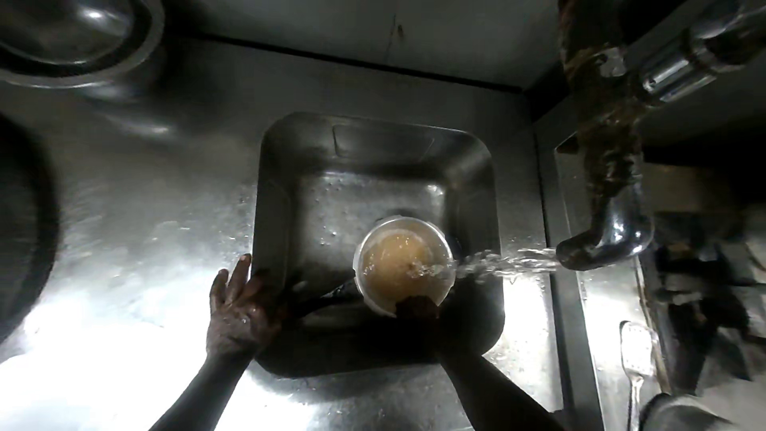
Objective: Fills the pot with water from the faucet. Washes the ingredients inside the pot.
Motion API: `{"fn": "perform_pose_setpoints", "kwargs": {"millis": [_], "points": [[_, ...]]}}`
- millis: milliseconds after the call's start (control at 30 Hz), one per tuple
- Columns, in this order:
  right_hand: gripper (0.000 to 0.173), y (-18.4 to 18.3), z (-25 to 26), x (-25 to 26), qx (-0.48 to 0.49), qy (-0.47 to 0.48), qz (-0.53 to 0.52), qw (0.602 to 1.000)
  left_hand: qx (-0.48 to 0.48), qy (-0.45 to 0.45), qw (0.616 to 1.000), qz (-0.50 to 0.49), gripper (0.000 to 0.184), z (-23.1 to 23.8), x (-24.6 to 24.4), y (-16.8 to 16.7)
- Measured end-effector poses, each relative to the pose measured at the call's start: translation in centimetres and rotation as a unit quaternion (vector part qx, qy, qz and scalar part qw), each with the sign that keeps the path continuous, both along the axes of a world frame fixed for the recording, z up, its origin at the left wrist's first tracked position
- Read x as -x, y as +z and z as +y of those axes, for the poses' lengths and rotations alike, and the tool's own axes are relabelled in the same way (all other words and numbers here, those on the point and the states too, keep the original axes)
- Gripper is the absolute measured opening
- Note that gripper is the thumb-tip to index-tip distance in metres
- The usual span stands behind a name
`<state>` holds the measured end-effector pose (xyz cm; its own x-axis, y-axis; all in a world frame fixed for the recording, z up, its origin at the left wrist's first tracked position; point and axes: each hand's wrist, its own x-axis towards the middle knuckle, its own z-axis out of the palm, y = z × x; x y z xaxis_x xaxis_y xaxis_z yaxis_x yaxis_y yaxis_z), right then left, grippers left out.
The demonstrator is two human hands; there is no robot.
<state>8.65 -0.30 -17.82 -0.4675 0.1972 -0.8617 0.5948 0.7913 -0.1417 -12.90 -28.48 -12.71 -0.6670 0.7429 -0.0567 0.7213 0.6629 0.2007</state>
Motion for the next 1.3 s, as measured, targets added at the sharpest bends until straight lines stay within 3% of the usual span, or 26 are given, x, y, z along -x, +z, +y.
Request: {"fn": "perform_pose_setpoints", "kwargs": {"millis": [767,1167,1300], "points": [[0.039,2.6,-0.6,0.2,-0.017,0.034,0.008,0.999,-0.01,-0.007,1.0,0.008,0.041,0.1,-0.2,0.4],[0.038,1.2,-0.5,-0.2,-0.031,-0.004,0.016,0.999,0.021,0.006,1.0,-0.015,0.038,0.4,-0.1,0.6],[0.036,2.1,-0.5,0.2,-0.022,0.06,0.008,0.998,0.02,-0.001,1.0,-0.009,0.037,0.4,-0.1,0.7]]}}
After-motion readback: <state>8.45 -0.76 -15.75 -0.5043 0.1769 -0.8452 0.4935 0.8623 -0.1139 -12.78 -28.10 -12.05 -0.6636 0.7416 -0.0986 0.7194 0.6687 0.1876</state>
